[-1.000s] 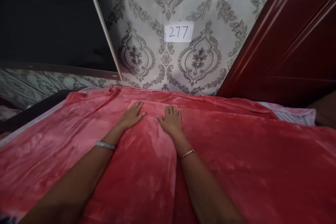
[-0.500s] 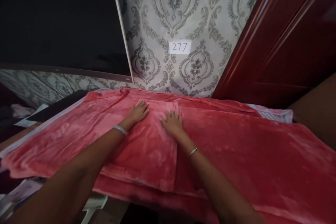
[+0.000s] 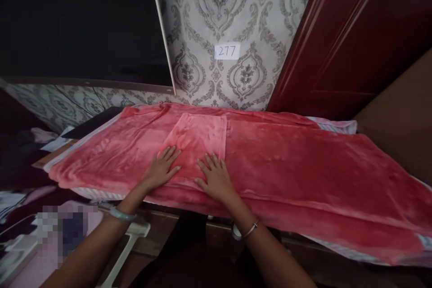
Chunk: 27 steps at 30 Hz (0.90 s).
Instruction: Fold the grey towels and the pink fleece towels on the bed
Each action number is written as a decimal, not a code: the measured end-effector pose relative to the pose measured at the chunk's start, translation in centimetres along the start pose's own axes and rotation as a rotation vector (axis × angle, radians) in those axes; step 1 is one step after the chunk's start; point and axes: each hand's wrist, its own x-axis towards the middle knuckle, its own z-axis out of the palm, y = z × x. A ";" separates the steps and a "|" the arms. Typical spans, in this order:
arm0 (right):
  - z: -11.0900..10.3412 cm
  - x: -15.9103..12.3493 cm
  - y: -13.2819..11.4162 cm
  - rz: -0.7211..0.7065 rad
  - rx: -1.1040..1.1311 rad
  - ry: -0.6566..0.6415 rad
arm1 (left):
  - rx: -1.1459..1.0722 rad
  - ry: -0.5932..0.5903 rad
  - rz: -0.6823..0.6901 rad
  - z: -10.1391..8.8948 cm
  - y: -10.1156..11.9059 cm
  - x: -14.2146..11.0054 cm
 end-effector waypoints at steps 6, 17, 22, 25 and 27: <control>-0.3 -1.4 -0.2 0.027 0.000 0.038 | -0.048 -0.001 -0.003 -0.8 0.2 0.4; 0.2 -3.1 -0.4 0.077 0.050 0.067 | -0.071 0.054 0.015 0.1 -0.9 0.7; 0.4 -3.3 -0.3 0.082 0.133 0.077 | -0.077 0.070 0.019 0.3 -1.0 0.7; 0.0 -2.5 1.8 0.019 0.332 0.064 | -0.092 0.055 0.014 0.3 -1.3 0.6; -1.0 -1.2 4.1 0.002 0.521 0.131 | -0.126 0.036 0.026 0.2 -1.9 0.8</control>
